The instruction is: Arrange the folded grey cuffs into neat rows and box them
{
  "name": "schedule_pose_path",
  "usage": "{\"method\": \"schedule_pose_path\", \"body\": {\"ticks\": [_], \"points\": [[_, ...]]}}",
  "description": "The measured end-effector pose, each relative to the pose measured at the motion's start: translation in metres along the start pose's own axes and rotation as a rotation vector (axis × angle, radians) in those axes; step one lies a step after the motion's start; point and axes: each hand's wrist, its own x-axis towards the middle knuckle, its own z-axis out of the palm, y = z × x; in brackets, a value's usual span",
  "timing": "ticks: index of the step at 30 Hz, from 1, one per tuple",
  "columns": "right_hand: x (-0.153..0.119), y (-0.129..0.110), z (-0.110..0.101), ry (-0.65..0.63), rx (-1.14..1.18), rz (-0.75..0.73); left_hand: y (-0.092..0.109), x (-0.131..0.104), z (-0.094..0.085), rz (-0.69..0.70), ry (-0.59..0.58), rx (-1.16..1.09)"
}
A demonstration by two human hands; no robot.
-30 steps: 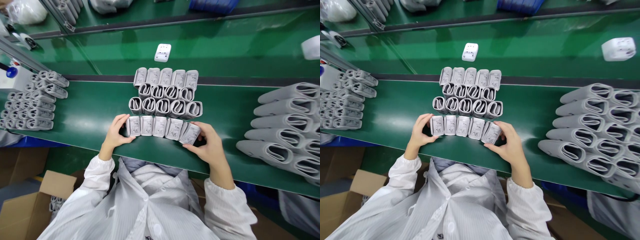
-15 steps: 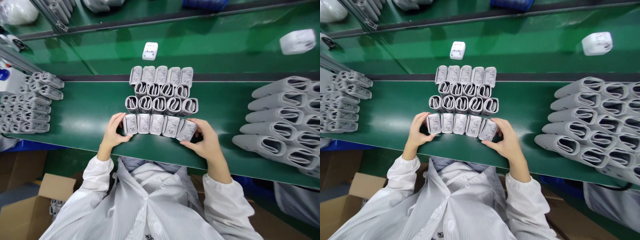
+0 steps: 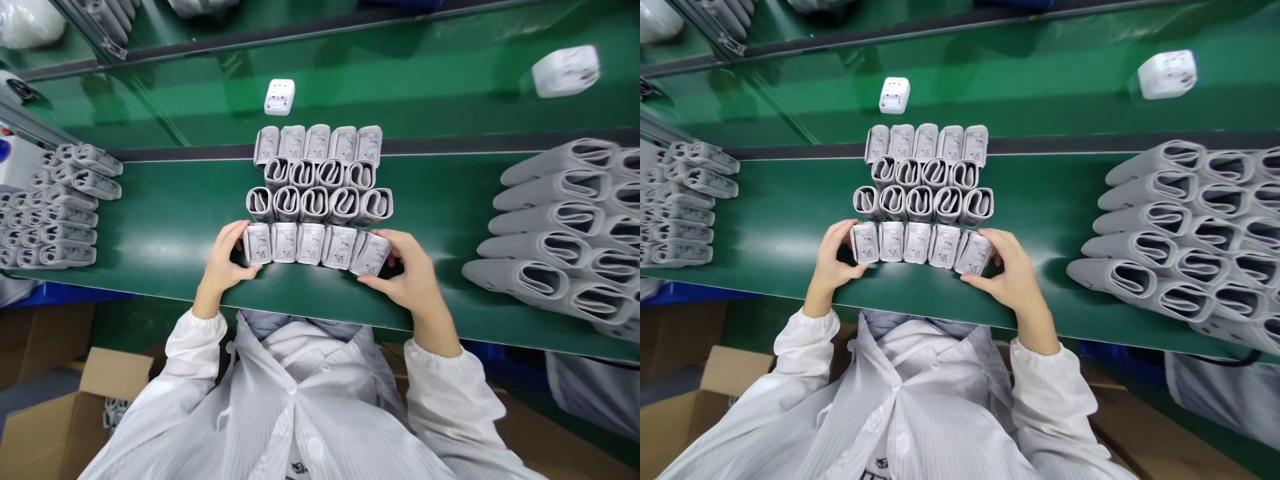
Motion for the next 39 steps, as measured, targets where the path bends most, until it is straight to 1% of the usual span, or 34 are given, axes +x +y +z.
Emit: {"method": "schedule_pose_path", "body": {"ticks": [5,17,25,29,34,39], "points": [[0.0,-0.001,-0.001,0.002,-0.002,-0.003,0.001,0.0,-0.001,0.001,-0.008,-0.012],[-0.001,-0.001,-0.001,0.003,-0.017,0.023,0.01,0.005,-0.001,0.065,0.041,-0.053],[-0.001,-0.002,-0.003,-0.022,-0.01,0.04,0.005,-0.002,-0.001,-0.026,-0.003,-0.02],[0.002,-0.005,-0.002,-0.013,0.014,0.037,0.01,0.0,-0.004,-0.021,0.016,-0.042],[0.007,-0.008,0.001,-0.062,0.049,0.031,0.016,0.0,-0.01,-0.036,0.028,-0.041],[0.01,-0.004,0.006,-0.08,0.076,0.072,0.007,-0.006,-0.007,-0.109,0.019,-0.038]]}}
